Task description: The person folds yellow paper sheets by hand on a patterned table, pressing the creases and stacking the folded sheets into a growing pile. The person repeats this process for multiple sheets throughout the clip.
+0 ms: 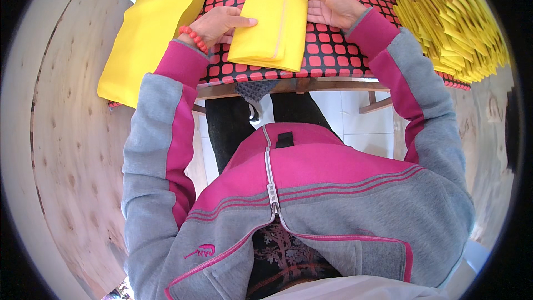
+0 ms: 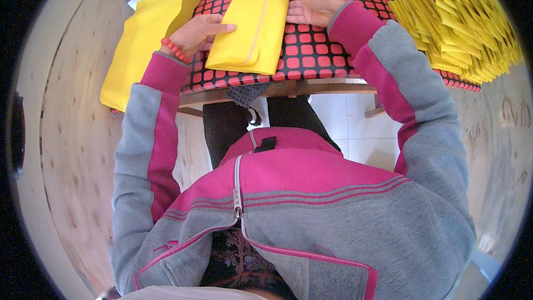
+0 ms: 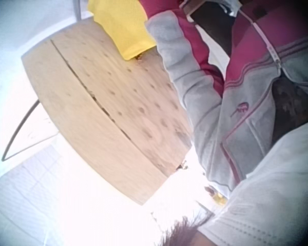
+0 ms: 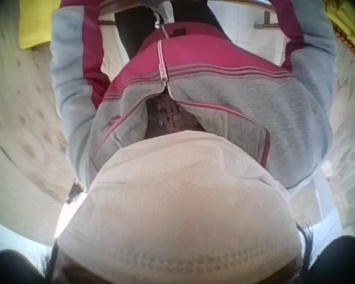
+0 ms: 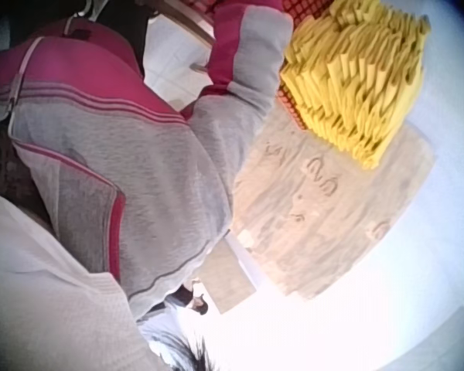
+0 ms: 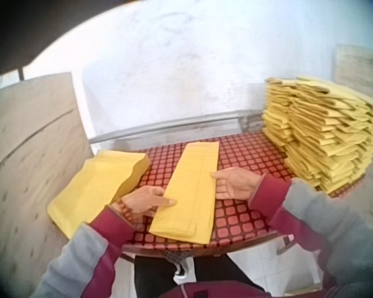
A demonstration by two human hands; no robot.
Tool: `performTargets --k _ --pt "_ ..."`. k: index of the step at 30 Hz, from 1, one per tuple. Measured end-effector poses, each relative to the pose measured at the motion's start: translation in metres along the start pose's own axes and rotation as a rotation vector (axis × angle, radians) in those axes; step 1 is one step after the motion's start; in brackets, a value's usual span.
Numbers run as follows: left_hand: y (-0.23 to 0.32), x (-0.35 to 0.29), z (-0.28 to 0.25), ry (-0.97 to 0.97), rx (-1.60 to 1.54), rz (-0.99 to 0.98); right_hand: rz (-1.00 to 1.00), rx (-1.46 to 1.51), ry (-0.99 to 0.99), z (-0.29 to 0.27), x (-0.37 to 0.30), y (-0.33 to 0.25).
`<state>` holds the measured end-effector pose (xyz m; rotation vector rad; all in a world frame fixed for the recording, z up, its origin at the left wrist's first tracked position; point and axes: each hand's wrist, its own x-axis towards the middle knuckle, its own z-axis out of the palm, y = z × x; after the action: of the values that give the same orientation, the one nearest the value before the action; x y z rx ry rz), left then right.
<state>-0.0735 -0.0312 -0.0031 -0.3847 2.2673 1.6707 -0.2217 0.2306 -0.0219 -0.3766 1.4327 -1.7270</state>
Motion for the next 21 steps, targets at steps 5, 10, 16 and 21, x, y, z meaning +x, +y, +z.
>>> performTargets --k 5,10,16,21 --pt "-0.001 -0.006 -0.007 0.091 0.127 0.067 0.074 -0.059 -0.025 -0.006 -0.01 -0.01" --pt "0.003 -0.027 -0.001 0.462 0.805 0.235 0.052 -0.528 0.058 -0.016 -0.033 -0.023" --pt "-0.008 -0.021 0.051 0.631 1.098 0.668 -0.671 -1.017 0.222 -0.019 0.008 -0.023" --pt "-0.017 -0.016 0.06 0.448 1.11 0.664 -1.2 -1.347 0.094 0.001 0.061 -0.008"
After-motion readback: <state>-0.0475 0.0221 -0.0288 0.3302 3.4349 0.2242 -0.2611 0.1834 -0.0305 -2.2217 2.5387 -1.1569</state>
